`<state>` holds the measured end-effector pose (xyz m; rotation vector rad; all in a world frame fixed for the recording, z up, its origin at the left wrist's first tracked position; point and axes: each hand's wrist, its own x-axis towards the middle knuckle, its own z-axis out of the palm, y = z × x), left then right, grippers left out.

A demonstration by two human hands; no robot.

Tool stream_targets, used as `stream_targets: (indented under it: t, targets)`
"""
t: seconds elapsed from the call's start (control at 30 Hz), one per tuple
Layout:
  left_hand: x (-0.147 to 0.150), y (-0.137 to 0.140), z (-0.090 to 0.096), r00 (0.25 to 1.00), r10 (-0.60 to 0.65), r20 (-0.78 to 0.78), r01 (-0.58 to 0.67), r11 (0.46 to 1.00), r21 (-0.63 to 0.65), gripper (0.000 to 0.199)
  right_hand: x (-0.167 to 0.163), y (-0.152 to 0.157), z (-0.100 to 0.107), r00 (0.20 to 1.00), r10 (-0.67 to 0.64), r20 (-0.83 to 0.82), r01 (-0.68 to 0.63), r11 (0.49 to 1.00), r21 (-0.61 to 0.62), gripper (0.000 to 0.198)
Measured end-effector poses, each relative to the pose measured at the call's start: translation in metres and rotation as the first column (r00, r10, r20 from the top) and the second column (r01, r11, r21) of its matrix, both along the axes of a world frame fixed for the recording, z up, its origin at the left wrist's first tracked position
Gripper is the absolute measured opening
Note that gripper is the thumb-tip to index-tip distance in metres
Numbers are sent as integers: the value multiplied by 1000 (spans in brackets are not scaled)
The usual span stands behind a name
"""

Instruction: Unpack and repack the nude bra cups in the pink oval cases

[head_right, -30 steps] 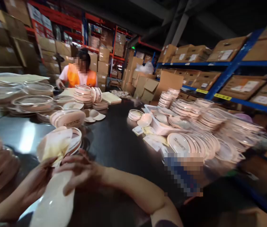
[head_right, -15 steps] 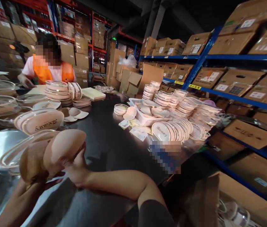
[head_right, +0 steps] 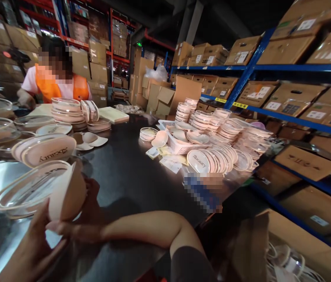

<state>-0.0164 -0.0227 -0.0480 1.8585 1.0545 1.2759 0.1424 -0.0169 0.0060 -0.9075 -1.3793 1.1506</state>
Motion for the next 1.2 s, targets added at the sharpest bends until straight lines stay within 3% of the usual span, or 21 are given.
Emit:
stream_targets:
  t: [0.1, 0.2, 0.27, 0.33, 0.43, 0.53, 0.6, 0.67, 0.73, 0.8, 0.87, 0.93, 1.0, 1.03, 1.13, 1.2]
  targets:
    - [-6, 5, 1, 998, -1, -69, 5, 998, 56, 90, 6, 13, 3, 984, 128, -123, -119, 990, 77, 75]
    - [-7, 14, 8, 988, 96, -119, -75, 982, 175, 77, 7, 25, -3, 991, -7, -131, 15, 998, 57, 70]
    - [-6, 20, 13, 950, 227, -214, -138, 921, 363, 67, 4, 31, -8, 980, -91, -179, 93, 996, 0, 88]
    - [-10, 27, 19, 908, 279, -311, -90, 857, 507, 65, 2, 37, -12, 951, -112, -287, 90, 992, -87, 114]
    - [-25, 43, 26, 863, 307, -401, 12, 780, 625, 67, 7, 47, -12, 891, -78, -448, -27, 975, -222, 105]
    - [-46, 63, 26, 726, 500, -472, -57, 728, 683, 60, 22, 52, -5, 845, 53, -532, -249, 920, -303, 89]
    - [-57, 73, 21, 612, 593, -523, -113, 720, 684, 48, 32, 53, -1, 830, 145, -539, -371, 865, -338, 80]
    - [-64, 81, 15, 563, 600, -568, -107, 735, 670, 36, 38, 54, 3, 838, 207, -506, -409, 851, -329, 70]
    - [-68, 84, 10, 566, 569, -597, -56, 749, 660, 31, 41, 59, 6, 885, 188, -426, -317, 914, -254, 64]
    - [-71, 84, 10, 582, 538, -610, 3, 749, 663, 28, 44, 68, 8, 960, 57, -274, -84, 993, -87, 65]
    - [-72, 82, 14, 601, 524, -604, 41, 734, 678, 29, 53, 79, 7, 982, -115, -151, 133, 984, 117, 71]
    - [-71, 78, 23, 608, 535, -586, 45, 714, 699, 32, 68, 89, 4, 964, -264, 39, 228, 890, 395, 74]
    - [-67, 73, 30, 604, 569, -558, -3, 702, 712, 31, 84, 97, 0, 898, -368, 242, 128, 744, 656, 65]
    - [-65, 71, 32, 602, 593, -535, -53, 699, 714, 28, 90, 98, -1, 850, -400, 344, 8, 662, 749, 57]
    - [-56, 68, 30, 613, 644, -458, -195, 685, 702, 22, 93, 95, 2, 659, -478, 580, -378, 456, 805, 33]
    - [-55, 70, 27, 643, 646, -412, -227, 674, 703, 24, 83, 86, 9, 509, -612, 606, -510, 353, 784, 28]
